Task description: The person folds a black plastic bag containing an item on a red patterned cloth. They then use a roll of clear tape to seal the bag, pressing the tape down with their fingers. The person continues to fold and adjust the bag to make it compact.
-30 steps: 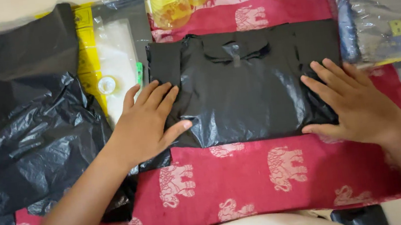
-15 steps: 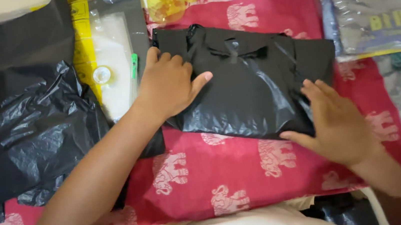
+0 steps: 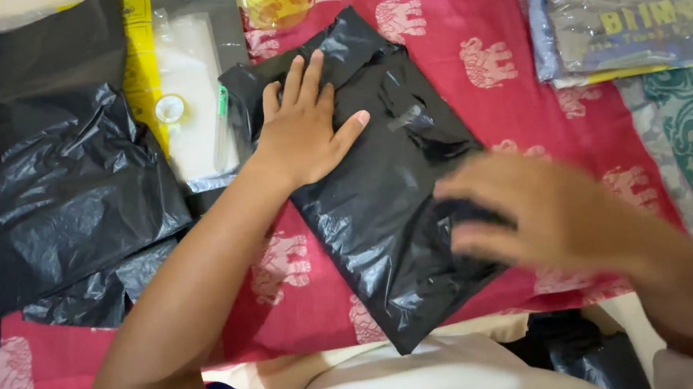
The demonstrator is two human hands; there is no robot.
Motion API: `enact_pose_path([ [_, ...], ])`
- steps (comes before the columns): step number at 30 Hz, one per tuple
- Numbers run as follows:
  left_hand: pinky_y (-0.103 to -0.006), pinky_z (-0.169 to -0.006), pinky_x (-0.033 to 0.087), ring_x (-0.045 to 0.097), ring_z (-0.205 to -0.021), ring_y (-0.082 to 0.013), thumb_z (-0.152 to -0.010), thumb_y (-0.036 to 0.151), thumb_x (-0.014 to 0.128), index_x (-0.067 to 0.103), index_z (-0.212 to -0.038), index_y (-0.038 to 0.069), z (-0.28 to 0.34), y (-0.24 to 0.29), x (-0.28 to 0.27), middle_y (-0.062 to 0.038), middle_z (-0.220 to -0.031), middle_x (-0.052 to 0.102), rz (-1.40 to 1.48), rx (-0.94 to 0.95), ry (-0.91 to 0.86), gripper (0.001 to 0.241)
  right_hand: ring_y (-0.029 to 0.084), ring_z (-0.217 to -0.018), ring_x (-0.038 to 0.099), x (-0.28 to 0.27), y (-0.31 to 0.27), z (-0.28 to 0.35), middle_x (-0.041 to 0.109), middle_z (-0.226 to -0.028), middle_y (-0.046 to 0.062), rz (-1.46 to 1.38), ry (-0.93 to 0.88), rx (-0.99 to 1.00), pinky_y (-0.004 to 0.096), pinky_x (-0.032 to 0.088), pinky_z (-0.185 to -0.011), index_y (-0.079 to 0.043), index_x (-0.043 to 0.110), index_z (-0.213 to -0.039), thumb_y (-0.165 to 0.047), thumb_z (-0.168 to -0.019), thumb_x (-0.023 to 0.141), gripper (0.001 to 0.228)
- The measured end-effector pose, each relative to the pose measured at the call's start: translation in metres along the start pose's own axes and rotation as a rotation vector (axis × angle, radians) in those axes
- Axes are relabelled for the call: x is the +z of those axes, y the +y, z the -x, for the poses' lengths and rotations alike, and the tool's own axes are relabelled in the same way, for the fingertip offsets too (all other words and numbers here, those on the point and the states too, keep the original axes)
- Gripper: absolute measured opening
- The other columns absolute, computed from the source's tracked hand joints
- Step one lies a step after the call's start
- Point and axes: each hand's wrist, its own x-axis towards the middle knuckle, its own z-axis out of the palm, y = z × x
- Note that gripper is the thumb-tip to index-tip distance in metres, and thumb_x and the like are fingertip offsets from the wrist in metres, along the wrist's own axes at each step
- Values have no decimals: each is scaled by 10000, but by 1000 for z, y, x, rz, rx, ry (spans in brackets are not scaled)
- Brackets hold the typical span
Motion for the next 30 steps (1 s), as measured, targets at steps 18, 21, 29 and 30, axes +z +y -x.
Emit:
enact_pose_path([
  [18, -610, -1150, 180, 253, -1493, -474, -994, 648, 390, 446, -1491, -22, -11, 21, 10, -283, -1610, 317, 226, 74, 4, 836, 152, -630, 708, 11, 51, -11, 814, -870, 20, -205, -56, 509, 281, 551, -579, -107, 686, -1195, -252, -915, 645, 318],
  [21, -599, -1146, 196, 242, -1501, -474, -976, 673, 359, 416, -1521, 7, -22, 16, -5, -276, -1623, 302, 298, 48, -149, 863, 192, -601, 635, -2, 68, -29, 735, -793, 34, -3, 110, 363, 318, 491, -561, -104, 721, -1098, -191, -892, 689, 226],
  [29, -515, -1049, 292, 496, -1235, -403, -1046, 577, 399, 723, -1176, 36, -39, -9, -18, -216, -1302, 579, 69, 264, 74, 643, 329, -851, 666, -16, 174, -121, 709, -1105, 199, 104, 172, 331, 421, 530, -744, 47, 637, -1318, -173, -1010, 617, 378],
  [30, -480, -1034, 305, 581, -1095, -338, -1055, 544, 426, 748, -1120, 45, -42, -11, -20, -156, -1170, 651, 36, 324, 131, 598, 314, -800, 661, -13, 185, -132, 719, -1085, 170, 45, 175, 377, 399, 518, -728, 17, 640, -1331, -216, -995, 632, 409],
])
